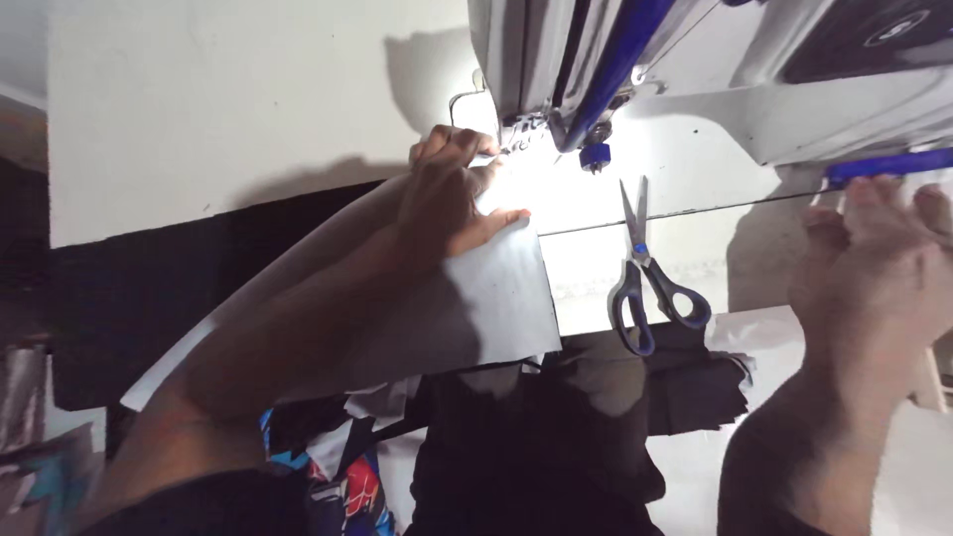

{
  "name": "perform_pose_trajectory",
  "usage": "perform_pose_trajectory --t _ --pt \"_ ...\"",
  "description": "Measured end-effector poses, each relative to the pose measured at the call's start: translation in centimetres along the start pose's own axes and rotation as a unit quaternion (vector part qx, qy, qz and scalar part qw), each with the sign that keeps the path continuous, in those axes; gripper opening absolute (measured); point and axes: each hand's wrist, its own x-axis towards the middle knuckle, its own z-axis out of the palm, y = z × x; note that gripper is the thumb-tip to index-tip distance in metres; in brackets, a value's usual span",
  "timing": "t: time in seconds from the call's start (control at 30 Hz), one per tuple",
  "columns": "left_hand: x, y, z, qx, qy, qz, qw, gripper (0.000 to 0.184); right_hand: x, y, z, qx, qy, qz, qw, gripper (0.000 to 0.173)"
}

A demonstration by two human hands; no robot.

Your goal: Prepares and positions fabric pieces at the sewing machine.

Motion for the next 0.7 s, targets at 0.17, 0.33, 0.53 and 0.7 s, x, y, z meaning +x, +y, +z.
perform_pose_trajectory --t 0.17,0.33,0.53,0.7 --pt "-0.4 0.6 -0.1 -0.010 -0.006 0.001 1.000 0.060 1.7 -0.1 -0.9 0.000 -0.102 0.011 0.995 0.046" --pt "-0.9 0.9 0.0 -0.011 0.000 0.003 1.000 0.060 0.4 -0.7 -0.6 0.003 -0.031 0.004 1.000 0.047" --pt "-0.5 0.6 0.0 0.019 0.031 0.023 0.999 0.058 -8.2 -0.9 -1.4 0.231 0.225 -0.116 0.939 0.028" --pt "-1.6 0.8 -0.4 -0.032 0.015 0.157 0.987 0.037 -17.7 -7.2 2.5 0.526 0.002 -0.080 0.846 0.012"
